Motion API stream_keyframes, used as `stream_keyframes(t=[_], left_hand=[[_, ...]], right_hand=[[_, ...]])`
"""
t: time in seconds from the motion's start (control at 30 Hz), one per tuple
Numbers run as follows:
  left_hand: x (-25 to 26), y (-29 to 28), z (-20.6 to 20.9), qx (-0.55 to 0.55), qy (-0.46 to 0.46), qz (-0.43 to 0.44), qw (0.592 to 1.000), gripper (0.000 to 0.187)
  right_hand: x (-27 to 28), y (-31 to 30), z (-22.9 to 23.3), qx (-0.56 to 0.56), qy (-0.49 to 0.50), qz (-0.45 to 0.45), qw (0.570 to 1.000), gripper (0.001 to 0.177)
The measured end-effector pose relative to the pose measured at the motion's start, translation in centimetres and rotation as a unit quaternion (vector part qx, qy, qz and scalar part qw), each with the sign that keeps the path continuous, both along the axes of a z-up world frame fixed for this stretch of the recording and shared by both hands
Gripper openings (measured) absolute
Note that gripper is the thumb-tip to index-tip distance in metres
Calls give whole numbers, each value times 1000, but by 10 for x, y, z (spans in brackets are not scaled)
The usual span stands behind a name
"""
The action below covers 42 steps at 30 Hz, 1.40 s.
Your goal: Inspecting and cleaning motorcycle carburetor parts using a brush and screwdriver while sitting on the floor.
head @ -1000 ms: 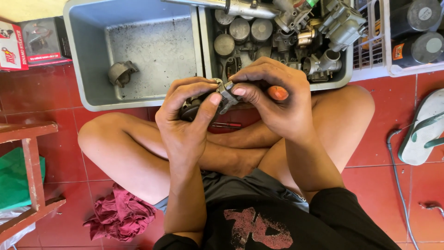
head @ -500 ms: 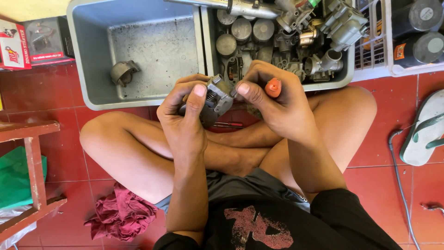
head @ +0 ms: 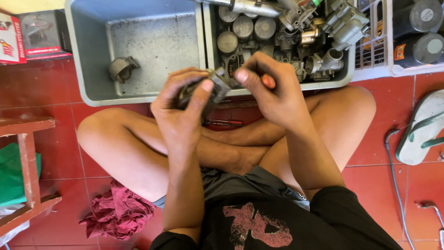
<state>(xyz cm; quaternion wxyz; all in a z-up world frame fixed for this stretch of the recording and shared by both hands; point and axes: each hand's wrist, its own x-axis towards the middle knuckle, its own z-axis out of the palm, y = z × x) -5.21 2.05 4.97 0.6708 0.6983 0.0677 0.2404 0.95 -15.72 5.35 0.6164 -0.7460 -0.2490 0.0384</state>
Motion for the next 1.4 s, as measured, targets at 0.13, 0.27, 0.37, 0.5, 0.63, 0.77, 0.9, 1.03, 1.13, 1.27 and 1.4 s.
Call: stream_keyframes(t=[0.13, 0.27, 0.37, 0.5, 0.63, 0.77, 0.9, 1.03, 1.13, 1.27, 1.4], left_hand=[[10, 54, -15, 36, 19, -38, 998, 16], [31, 108, -22, 31, 83, -10, 996, 22], [55, 139, -45, 45, 98, -17, 994, 20], [80, 169, -101, -21, 97, 6, 995, 23], [76, 183, -101, -61, 137, 12, 989, 25], [78, 194, -94, -46, 97, -72, 992, 15], [84, 193, -97, -2, 12, -95, 995, 12], [84, 193, -85, 31, -5, -96, 995, 10], [78, 189, -86, 46, -34, -89, 994, 9], [77, 190, -84, 20, -29, -88, 995, 11], [73, 188, -82, -11, -23, -103, 994, 12]], right_hand=[[18, 6, -24, 41, 211, -47, 976, 17], [31, 28, -42, 22, 263, 13, 965, 20], [46, 72, -56, -120, 134, 42, 983, 30], [85, 142, -99, -251, 43, 102, 962, 24], [95, 176, -101, -277, 168, 142, 935, 21], [104, 185, -106, -131, 196, 90, 968, 25], [97, 189, -85, -65, 183, 9, 981, 20], [94, 184, -74, -12, 214, -11, 977, 20], [86, 182, -66, -128, 127, -4, 984, 21], [81, 182, -61, -140, 24, 21, 990, 21], [70, 182, -53, -129, -44, 32, 990, 13]])
